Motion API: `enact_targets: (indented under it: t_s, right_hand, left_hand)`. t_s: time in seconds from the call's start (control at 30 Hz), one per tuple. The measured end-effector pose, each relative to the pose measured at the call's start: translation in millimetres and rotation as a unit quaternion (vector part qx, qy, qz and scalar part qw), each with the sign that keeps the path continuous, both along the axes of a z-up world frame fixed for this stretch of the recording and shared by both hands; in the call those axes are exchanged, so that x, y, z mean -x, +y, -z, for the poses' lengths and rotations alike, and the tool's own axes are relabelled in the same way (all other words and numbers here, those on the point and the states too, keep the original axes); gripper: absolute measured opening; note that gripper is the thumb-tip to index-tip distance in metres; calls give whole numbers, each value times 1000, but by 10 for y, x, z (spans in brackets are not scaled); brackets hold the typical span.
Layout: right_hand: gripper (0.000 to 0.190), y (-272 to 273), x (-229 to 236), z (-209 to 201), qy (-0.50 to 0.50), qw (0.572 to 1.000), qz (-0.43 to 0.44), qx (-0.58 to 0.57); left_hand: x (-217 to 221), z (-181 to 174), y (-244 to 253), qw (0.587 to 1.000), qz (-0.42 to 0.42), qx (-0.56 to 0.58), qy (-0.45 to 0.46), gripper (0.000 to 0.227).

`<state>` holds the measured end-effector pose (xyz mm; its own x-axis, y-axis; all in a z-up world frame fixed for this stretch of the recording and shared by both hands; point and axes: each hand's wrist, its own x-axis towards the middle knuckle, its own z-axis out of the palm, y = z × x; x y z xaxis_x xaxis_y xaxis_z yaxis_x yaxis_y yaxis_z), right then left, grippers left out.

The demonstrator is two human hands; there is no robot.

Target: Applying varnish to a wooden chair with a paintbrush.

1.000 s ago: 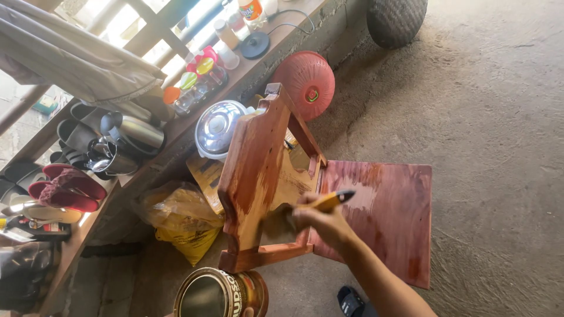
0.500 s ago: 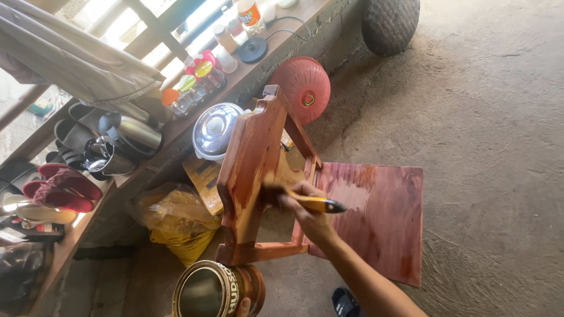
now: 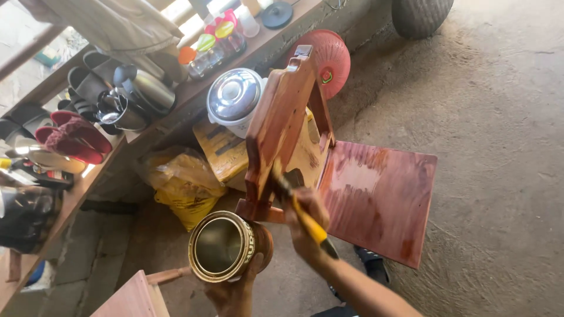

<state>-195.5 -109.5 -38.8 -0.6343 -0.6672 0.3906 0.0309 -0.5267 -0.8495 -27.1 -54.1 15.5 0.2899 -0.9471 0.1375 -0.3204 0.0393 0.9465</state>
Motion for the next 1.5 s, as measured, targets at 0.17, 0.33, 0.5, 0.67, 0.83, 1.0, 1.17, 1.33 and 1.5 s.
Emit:
enact_targets:
  t_s: [0.17, 0.33, 0.5, 0.67, 0.83, 1.0, 1.17, 1.33, 1.5]
  right_hand:
    - [8, 410, 255, 86, 19, 984, -176, -37]
    - [10, -163, 516, 314, -278, 922, -257, -74]
    - [10, -257, 97, 360, -106, 989, 41, -91]
    - [11, 355, -212, -58, -17, 997, 29, -66]
    - [5, 373, 439, -242, -145, 894, -364, -219]
    - [12, -164, 492, -128, -194, 934, -290, -73]
    - [19, -153, 91, -327, -160, 987, -28, -18]
    - [12, 300, -99, -299, 125, 990, -51, 31]
    - [6, 59, 539, -127, 32, 963, -267, -5]
  left_hand:
    - [-62, -43, -21, 997, 34, 31, -64, 87]
    - [-69, -150, -11, 997, 64, 39, 32, 96]
    - [-105, -238, -10, 997, 52, 45, -37, 103]
    - [-142, -194, -54, 996, 56, 47, -52, 106]
    - [-136, -192, -57, 997, 62, 22, 40, 106]
    - [-169, -175, -81, 998, 54, 25, -4, 104]
    - [-177, -137, -106, 996, 75, 47, 2, 103]
    - [-171, -72, -139, 997, 62, 22, 41, 106]
    - [-134, -57, -90, 997, 41, 3, 64, 108]
